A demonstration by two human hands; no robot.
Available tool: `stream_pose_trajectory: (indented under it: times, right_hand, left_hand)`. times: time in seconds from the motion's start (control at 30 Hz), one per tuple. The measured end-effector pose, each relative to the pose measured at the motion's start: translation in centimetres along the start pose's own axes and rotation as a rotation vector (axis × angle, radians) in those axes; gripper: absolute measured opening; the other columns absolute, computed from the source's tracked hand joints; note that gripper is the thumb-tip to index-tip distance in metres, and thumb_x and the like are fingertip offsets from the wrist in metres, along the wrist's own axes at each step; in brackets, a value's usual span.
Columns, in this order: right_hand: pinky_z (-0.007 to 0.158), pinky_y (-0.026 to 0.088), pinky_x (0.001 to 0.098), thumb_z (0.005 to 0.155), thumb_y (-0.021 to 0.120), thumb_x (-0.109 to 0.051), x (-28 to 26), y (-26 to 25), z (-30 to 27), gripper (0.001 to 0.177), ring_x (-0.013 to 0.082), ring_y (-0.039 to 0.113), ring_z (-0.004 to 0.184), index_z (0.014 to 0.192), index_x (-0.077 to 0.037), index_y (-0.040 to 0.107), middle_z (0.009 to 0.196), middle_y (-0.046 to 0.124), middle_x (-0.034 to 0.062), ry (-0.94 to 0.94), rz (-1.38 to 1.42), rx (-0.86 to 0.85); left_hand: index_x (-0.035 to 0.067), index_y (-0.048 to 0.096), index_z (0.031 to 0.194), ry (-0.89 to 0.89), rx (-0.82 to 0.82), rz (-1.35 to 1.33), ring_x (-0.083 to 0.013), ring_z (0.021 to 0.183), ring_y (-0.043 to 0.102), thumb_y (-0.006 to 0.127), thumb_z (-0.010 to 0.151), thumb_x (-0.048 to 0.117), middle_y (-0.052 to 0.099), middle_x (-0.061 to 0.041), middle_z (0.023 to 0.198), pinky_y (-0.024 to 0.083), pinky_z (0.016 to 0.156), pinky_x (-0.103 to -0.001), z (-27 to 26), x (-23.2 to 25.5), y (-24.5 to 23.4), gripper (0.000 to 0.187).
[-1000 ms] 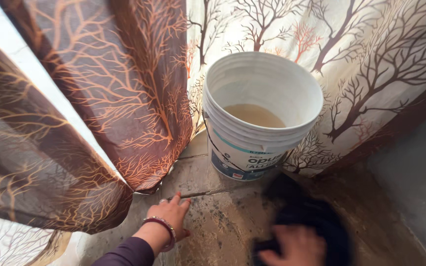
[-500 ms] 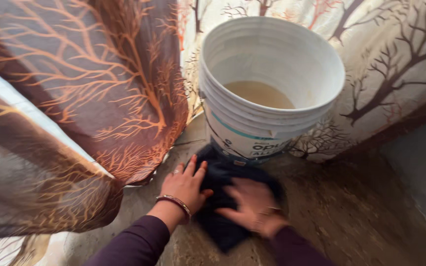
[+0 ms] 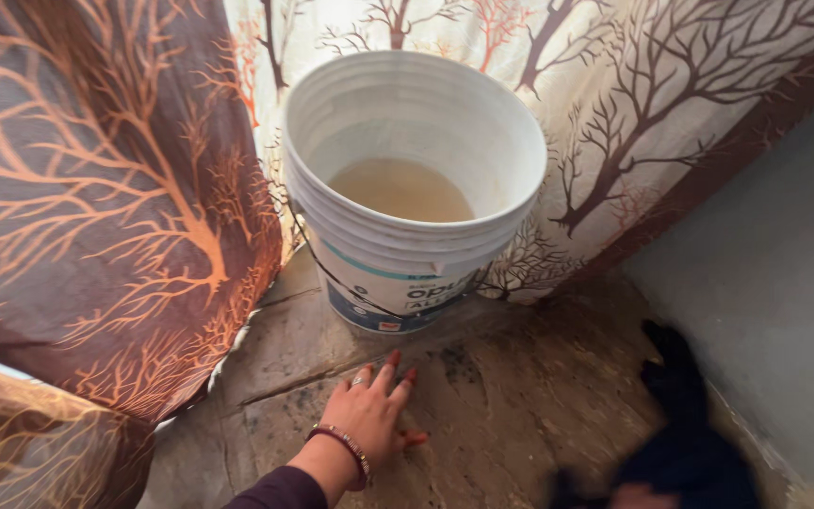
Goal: The person wipes the floor by hand with a dark cloth, moving around the space to scrub various sections. They then place the cloth into a white bucket containing water, wring it out, and continue wiping the floor.
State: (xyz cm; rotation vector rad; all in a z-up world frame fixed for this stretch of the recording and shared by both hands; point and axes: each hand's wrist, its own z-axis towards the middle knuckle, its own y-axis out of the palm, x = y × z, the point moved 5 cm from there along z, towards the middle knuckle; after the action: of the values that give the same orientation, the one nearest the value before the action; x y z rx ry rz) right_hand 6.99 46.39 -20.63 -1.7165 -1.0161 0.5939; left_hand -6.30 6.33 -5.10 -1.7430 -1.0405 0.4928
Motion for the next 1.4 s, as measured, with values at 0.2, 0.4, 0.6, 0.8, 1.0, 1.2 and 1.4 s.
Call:
stream_pose_trajectory:
  times: [0.2,0.4,0.6,0.8,1.0,1.2,1.4]
  right_hand:
    - [0.113,0.038,0.0430,0.079,0.056,-0.072,-21.9,-11.8,-9.2,0.075,0.0281,0.053,0.133,0.132,-0.018,0.059,0.138,0.058,0.0076,-0.769,-0.011,-0.043]
    - [0.111,0.036,0.0465,0.079,0.059,-0.066,-21.2,-13.6,-7.9,0.071,0.0308,0.050,0.134,0.132,-0.018,0.061,0.142,0.055,0.0078,-0.781,0.084,-0.073]
    - [0.118,0.031,0.0403,0.087,0.048,-0.074,4.5,-3.0,0.2,0.085,0.0296,0.034,0.148,0.151,-0.018,0.044,0.161,0.037,0.0142,-0.151,0.153,0.181]
    - [0.115,0.039,0.0506,0.081,0.044,-0.067,18.3,14.0,-15.0,0.091,0.0381,0.048,0.139,0.159,-0.021,0.035,0.154,0.047,0.0212,0.263,-0.018,0.528]
    - [0.038,0.026,0.0346,0.074,0.070,-0.020,-2.1,12.9,-20.6,0.031,0.0187,0.041,0.040,0.054,-0.019,0.047,0.050,0.041,0.0010,-0.237,-0.408,1.732]
    - [0.110,0.038,0.0457,0.080,0.066,-0.061,-10.8,-3.3,-19.2,0.082,0.0279,0.053,0.132,0.151,-0.020,0.054,0.146,0.056,0.0107,-0.917,0.193,0.278]
    - [0.116,0.029,0.0474,0.087,0.053,-0.072,5.3,-5.4,-9.0,0.085,0.0309,0.035,0.146,0.155,-0.022,0.040,0.162,0.035,0.0120,-0.233,0.303,0.085]
  left_hand:
    - [0.018,0.038,0.153,0.086,0.115,-0.110,-0.0481,0.144,0.028,0.052,0.092,0.070,0.023,-0.020,0.164,0.030,0.111,-0.059,2.7,3.8,0.1,0.081]
    - [0.030,0.022,0.163,0.037,0.068,-0.036,-0.0565,0.146,0.017,0.052,0.089,0.071,0.012,-0.020,0.169,0.014,0.108,-0.073,4.3,5.9,-0.9,0.090]
    - [0.029,0.016,0.165,-0.094,-0.332,0.215,-0.0612,0.148,0.017,0.067,0.087,0.069,0.012,-0.024,0.169,0.022,0.115,-0.072,6.2,7.5,-1.3,0.101]
    - [0.026,0.011,0.166,-0.134,-0.339,0.189,-0.0619,0.147,0.020,0.086,0.081,0.051,0.010,-0.031,0.168,0.045,0.108,-0.058,7.4,8.5,-0.9,0.116]
    - [0.023,0.009,0.166,-0.156,-0.332,0.252,-0.0587,0.147,0.022,0.087,0.081,0.050,0.012,-0.032,0.166,0.047,0.108,-0.053,7.5,9.2,-0.5,0.118]
    - [0.024,0.022,0.163,-0.107,-0.424,0.256,-0.0442,0.143,0.046,0.087,0.077,0.053,0.017,-0.024,0.169,0.049,0.112,-0.045,5.8,12.1,-0.6,0.112]
    - [0.019,0.006,0.166,0.075,-0.594,0.454,-0.0418,0.141,0.045,0.098,0.076,0.040,0.010,-0.030,0.166,0.037,0.117,-0.042,2.8,14.8,1.3,0.130]
